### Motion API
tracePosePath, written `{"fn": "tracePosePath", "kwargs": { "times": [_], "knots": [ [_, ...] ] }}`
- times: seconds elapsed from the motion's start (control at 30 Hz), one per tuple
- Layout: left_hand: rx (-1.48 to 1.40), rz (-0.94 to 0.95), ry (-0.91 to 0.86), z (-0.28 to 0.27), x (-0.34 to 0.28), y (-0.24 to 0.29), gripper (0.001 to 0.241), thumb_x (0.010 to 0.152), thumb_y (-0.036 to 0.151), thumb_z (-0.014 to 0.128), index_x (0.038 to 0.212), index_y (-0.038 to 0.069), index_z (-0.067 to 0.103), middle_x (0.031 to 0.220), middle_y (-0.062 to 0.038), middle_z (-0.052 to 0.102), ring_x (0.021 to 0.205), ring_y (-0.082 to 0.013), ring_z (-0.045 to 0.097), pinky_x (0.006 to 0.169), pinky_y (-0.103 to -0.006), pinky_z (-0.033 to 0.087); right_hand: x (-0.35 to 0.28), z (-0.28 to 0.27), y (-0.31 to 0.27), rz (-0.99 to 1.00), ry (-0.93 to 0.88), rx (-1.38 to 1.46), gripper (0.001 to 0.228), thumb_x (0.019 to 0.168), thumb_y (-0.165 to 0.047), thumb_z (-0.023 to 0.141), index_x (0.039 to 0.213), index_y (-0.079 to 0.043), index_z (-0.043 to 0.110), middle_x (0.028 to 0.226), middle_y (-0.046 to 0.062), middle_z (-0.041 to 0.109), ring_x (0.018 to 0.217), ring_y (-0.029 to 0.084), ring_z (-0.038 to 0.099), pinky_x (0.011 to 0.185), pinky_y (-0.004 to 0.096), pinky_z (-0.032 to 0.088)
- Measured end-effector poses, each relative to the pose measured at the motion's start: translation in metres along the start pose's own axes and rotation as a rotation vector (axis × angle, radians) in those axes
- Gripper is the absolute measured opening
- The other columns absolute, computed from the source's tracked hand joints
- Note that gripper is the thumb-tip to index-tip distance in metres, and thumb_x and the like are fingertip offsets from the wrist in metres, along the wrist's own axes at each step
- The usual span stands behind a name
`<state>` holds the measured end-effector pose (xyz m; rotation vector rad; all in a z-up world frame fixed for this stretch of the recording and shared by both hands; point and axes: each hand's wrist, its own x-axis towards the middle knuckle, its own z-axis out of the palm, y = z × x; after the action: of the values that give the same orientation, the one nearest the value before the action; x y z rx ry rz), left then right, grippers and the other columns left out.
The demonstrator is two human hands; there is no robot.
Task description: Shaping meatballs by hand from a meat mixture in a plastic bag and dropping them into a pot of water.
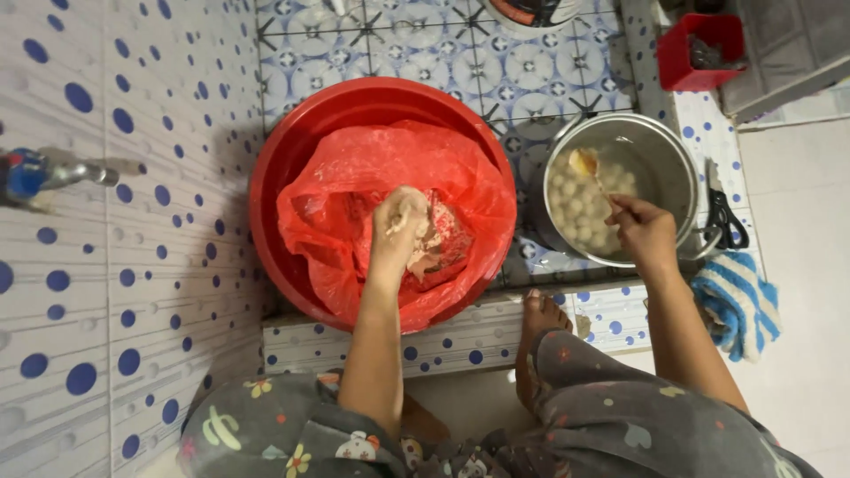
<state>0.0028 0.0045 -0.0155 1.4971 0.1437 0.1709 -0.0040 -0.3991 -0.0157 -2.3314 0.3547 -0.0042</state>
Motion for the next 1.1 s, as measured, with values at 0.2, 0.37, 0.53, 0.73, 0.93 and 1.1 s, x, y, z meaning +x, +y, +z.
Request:
{"fn": "tracePosePath", "kwargs": {
  "times": [0.2, 0.37, 0.53, 0.73, 0.93, 1.1],
  "knots": [
    [-0.063, -0.132, 0.009, 0.006, -0.005, 0.037, 0.025, 0.074, 0.012, 0.089, 0.097, 0.015, 0.079, 0.077, -0.005, 0.074, 0.072, -0.0096, 0.067, 0.069, -0.0283, 0.059, -0.024, -0.005, -0.085, -0.046, -0.044, 0.449, 0.026, 0.106, 0.002, 0.056, 0.129, 0.014, 0.061, 0.085, 0.021, 0.066, 0.050, 0.009, 0.043, 0.044, 0.024, 0.037],
    [0.058, 0.078, 0.055, -0.001, 0.000, 0.011, 0.020, 0.072, 0.001, 0.084, 0.070, 0.007, 0.065, 0.056, -0.005, 0.058, 0.059, -0.0109, 0.059, 0.063, -0.0285, 0.056, -0.039, -0.002, -0.118, -0.144, -0.073, 0.550, 0.023, 0.105, 0.007, 0.058, 0.126, 0.013, 0.063, 0.080, 0.021, 0.065, 0.045, 0.008, 0.043, 0.042, 0.024, 0.037],
    [-0.019, 0.054, 0.017, 0.001, -0.003, 0.035, 0.026, 0.072, 0.004, 0.087, 0.071, 0.006, 0.062, 0.056, -0.003, 0.057, 0.061, -0.0084, 0.057, 0.062, -0.0269, 0.054, -0.057, 0.003, -0.154, -0.150, -0.111, 0.578, 0.022, 0.102, 0.007, 0.061, 0.122, 0.010, 0.067, 0.077, 0.020, 0.065, 0.043, 0.009, 0.044, 0.042, 0.023, 0.038],
    [-0.102, -0.034, -0.046, 0.005, -0.002, 0.035, 0.014, 0.087, 0.017, 0.080, 0.089, 0.009, 0.070, 0.068, -0.001, 0.064, 0.064, -0.0075, 0.058, 0.060, -0.0243, 0.053, -0.069, 0.005, -0.179, -0.319, -0.111, 0.378, 0.023, 0.100, 0.008, 0.064, 0.122, 0.005, 0.071, 0.078, 0.017, 0.068, 0.052, 0.010, 0.051, 0.049, 0.025, 0.043],
    [-0.072, -0.131, 0.005, 0.012, -0.009, 0.050, 0.025, 0.073, 0.003, 0.088, 0.094, 0.005, 0.073, 0.069, -0.007, 0.068, 0.053, -0.0091, 0.063, 0.050, -0.0230, 0.056, -0.086, 0.021, -0.211, -0.724, 0.011, -0.083, 0.036, 0.091, 0.007, 0.069, 0.120, -0.012, 0.080, 0.087, 0.007, 0.074, 0.074, 0.025, 0.073, 0.071, 0.036, 0.059],
    [0.023, -0.169, 0.039, 0.015, -0.006, 0.031, 0.020, 0.068, 0.003, 0.087, 0.077, 0.006, 0.070, 0.057, -0.007, 0.064, 0.050, -0.0095, 0.058, 0.041, -0.0238, 0.052, -0.096, 0.035, -0.225, -0.889, 0.089, -0.359, 0.031, 0.094, -0.004, 0.064, 0.119, -0.018, 0.077, 0.080, 0.002, 0.068, 0.063, 0.026, 0.070, 0.058, 0.039, 0.059]
  ]
}}
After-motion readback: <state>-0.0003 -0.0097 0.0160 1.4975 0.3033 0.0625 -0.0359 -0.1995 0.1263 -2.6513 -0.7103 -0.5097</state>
